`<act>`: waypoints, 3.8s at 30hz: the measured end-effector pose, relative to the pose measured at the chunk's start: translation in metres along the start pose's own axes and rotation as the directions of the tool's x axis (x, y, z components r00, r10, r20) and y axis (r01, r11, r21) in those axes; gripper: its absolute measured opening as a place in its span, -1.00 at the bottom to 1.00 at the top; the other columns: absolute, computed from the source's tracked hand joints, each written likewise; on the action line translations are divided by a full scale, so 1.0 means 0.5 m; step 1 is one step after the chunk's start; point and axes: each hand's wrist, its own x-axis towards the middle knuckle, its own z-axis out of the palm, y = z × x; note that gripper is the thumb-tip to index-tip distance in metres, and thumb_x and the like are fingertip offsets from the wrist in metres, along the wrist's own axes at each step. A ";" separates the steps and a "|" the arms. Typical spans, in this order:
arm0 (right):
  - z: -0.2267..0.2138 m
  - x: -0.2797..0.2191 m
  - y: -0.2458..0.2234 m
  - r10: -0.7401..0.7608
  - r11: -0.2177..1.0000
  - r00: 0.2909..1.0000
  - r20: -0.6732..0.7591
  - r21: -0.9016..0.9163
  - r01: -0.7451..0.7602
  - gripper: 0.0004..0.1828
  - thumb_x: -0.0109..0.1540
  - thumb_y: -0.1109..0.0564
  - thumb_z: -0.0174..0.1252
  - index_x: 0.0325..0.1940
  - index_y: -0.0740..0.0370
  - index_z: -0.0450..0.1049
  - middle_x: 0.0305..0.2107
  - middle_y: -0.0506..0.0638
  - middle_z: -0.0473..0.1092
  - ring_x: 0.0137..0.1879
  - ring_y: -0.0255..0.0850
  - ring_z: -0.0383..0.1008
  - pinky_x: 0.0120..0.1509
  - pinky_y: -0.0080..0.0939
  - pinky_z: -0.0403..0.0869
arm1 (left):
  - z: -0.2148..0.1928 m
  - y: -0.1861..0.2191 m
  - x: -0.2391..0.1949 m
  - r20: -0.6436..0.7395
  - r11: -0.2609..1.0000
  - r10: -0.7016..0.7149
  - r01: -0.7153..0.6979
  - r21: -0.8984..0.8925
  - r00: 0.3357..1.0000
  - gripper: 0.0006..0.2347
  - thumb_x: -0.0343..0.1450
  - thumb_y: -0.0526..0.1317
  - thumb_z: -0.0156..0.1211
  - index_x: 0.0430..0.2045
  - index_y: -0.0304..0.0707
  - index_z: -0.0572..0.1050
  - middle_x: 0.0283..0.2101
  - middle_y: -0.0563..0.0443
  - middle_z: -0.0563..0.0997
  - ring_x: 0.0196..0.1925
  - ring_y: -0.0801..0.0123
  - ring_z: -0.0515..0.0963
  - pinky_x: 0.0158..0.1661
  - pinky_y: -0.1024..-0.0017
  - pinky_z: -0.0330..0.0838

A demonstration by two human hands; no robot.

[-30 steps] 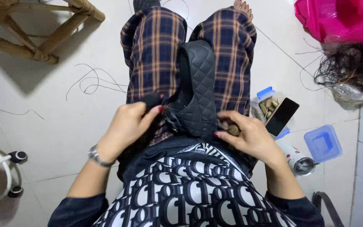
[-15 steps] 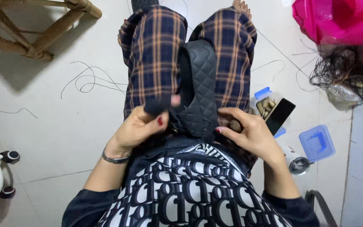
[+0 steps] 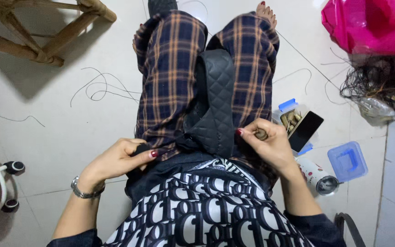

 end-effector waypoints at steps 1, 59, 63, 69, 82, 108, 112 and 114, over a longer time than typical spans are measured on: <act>-0.007 -0.003 -0.003 -0.060 0.994 0.998 0.020 -0.096 0.061 -0.93 0.07 0.24 0.41 -0.47 0.18 0.63 -0.80 -0.03 0.39 -0.64 -0.30 0.24 -0.54 -0.35 0.20 | 0.006 0.000 -0.003 0.009 1.000 -0.025 0.025 -0.007 1.000 -0.64 0.40 -0.17 0.28 -0.89 -0.27 0.57 -0.69 -0.08 0.54 -0.57 0.22 0.57 -0.41 0.29 0.46; -0.035 0.047 -0.140 0.046 0.663 0.819 0.572 -0.631 0.403 -0.62 0.20 0.05 0.16 0.10 -0.09 0.59 -0.42 0.08 0.58 -0.30 0.12 0.63 -0.26 0.07 0.57 | 0.046 0.096 0.222 -0.145 0.925 0.294 -0.244 0.291 0.945 -0.58 0.35 -0.01 0.34 -0.80 -0.31 0.33 -0.62 -0.06 0.47 -0.57 -0.05 0.49 -0.55 0.32 0.28; -0.021 0.042 -0.119 -0.042 0.720 0.837 0.546 -0.564 0.405 -0.66 0.21 0.06 0.18 0.07 -0.05 0.60 -0.32 0.03 0.61 -0.20 0.06 0.64 -0.23 -0.02 0.59 | 0.042 0.097 0.206 -0.109 0.917 0.314 -0.271 0.294 0.943 -0.60 0.39 -0.06 0.31 -0.79 -0.28 0.33 -0.61 -0.11 0.45 -0.58 -0.04 0.46 -0.56 0.31 0.27; -0.076 0.046 -0.205 -0.051 0.767 0.830 0.556 -0.510 0.389 -0.60 0.32 -0.05 0.01 0.13 0.10 0.56 -0.09 0.16 0.59 -0.04 0.10 0.63 -0.10 0.10 0.60 | 0.019 0.042 0.101 -0.313 0.826 0.401 -0.193 0.529 0.861 -0.67 0.26 -0.28 0.39 -0.17 -0.53 0.56 0.09 -0.39 0.53 0.10 -0.31 0.54 0.00 -0.01 0.47; -0.019 0.109 -0.252 -0.498 0.572 0.603 0.623 -0.286 0.769 -0.60 0.31 0.02 0.12 0.20 0.19 0.47 -0.06 -0.01 0.58 0.03 -0.15 0.55 0.18 -0.03 0.35 | 0.042 0.104 0.096 -0.127 0.785 0.129 -0.179 -0.593 0.984 -0.79 0.46 -0.34 0.19 -0.04 -0.32 0.58 -0.20 -0.12 0.60 -0.47 0.54 0.46 -0.41 0.65 0.45; -0.036 -0.058 -0.149 0.198 0.355 0.876 0.441 -0.865 0.355 -0.63 0.31 0.02 -0.17 0.22 -0.13 0.18 -0.31 -0.06 0.37 -0.32 -0.02 0.64 -0.32 0.09 0.60 | -0.031 0.126 0.258 0.341 0.909 -0.096 -0.057 0.413 0.935 -0.84 0.38 -0.26 0.21 -0.46 -0.45 0.62 -0.33 -0.34 0.69 -0.17 -0.21 0.67 -0.15 0.07 0.52; -0.185 -0.108 -0.160 0.509 0.310 0.820 0.264 -0.944 0.111 -0.30 0.12 0.00 -0.14 0.36 -0.50 0.08 0.07 -0.38 0.35 -0.10 -0.13 0.64 -0.16 0.06 0.61 | 0.003 0.093 0.216 0.024 0.965 0.097 -0.100 0.243 0.995 -0.86 0.46 -0.21 0.21 -0.44 -0.27 0.48 -0.25 0.05 0.56 -0.25 0.38 0.53 -0.19 0.45 0.46; -0.214 -0.103 -0.139 0.510 0.178 0.835 0.204 -0.975 0.130 -0.46 0.21 -0.32 -0.18 0.30 -0.63 0.09 0.04 -0.54 0.35 -0.10 -0.28 0.64 -0.28 0.03 0.66 | 0.022 0.088 0.202 -0.117 0.969 0.214 -0.195 0.155 0.970 -0.83 0.43 -0.27 0.19 -0.17 -0.28 0.63 -0.07 -0.01 0.65 -0.03 0.33 0.65 -0.02 0.48 0.50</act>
